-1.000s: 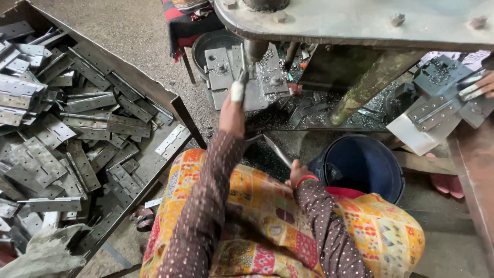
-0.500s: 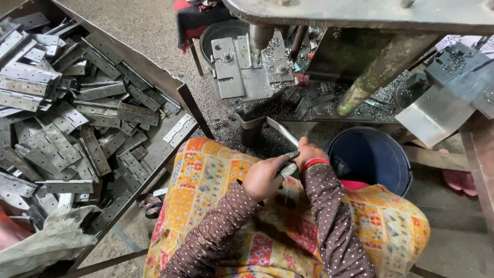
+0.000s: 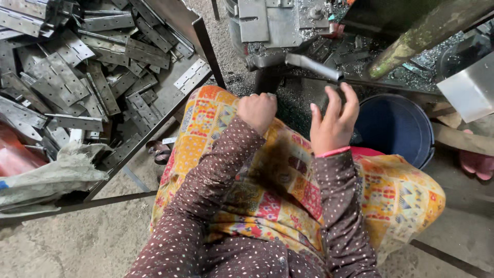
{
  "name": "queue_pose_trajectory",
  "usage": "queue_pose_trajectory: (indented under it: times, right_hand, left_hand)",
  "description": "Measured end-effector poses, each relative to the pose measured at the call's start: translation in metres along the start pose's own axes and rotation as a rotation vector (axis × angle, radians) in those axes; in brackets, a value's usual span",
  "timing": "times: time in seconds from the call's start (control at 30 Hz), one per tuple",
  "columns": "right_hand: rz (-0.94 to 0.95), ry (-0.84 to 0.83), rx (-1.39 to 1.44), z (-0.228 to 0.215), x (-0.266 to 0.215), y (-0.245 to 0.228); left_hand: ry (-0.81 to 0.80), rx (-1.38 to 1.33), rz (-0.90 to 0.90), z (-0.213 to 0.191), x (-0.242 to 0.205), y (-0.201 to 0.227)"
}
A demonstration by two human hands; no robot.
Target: The person repeatedly picks up metal hinges from a bin, places them under a drill press, and operates the machine to drill holes. They then remove the processed hinges and return them to the bin, continuing the cycle.
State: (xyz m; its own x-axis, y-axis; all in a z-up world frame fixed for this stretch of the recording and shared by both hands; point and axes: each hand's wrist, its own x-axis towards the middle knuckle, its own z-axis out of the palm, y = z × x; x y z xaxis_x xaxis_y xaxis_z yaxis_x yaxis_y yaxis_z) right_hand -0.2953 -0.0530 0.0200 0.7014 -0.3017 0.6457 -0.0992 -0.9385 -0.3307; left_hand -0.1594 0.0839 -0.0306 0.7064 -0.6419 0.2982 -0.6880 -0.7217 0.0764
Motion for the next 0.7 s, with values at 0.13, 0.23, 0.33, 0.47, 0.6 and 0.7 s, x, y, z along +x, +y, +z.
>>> queue_pose_trajectory:
  times: [0.13,0.23,0.33,0.47,0.6,0.7]
  right_hand:
    - [-0.077,-0.032,0.306,-0.031,-0.008,-0.070]
    - [0.004,-0.249,0.413,-0.039,-0.020,-0.107]
    - [-0.156,-0.221,0.504,-0.049,-0.032,-0.133]
    - [-0.102,-0.067,0.405,-0.052,-0.026,-0.140]
    - [-0.084,-0.108,0.369,-0.053,-0.027,-0.135]
    - [-0.252,-0.111,0.395,-0.058,-0.042,-0.141]
  left_hand:
    - [-0.040,0.006,0.017,-0.002,0.003,0.001]
    - [-0.064,-0.047,0.051,-0.009,0.002,0.005]
    - [-0.036,-0.094,0.025,-0.019,0.002,0.011]
    - [-0.027,-0.079,0.021,-0.032,0.002,0.015]
    - [-0.006,-0.161,0.075,-0.039,-0.007,0.016]
    - [-0.009,-0.112,0.022,-0.041,-0.009,0.021]
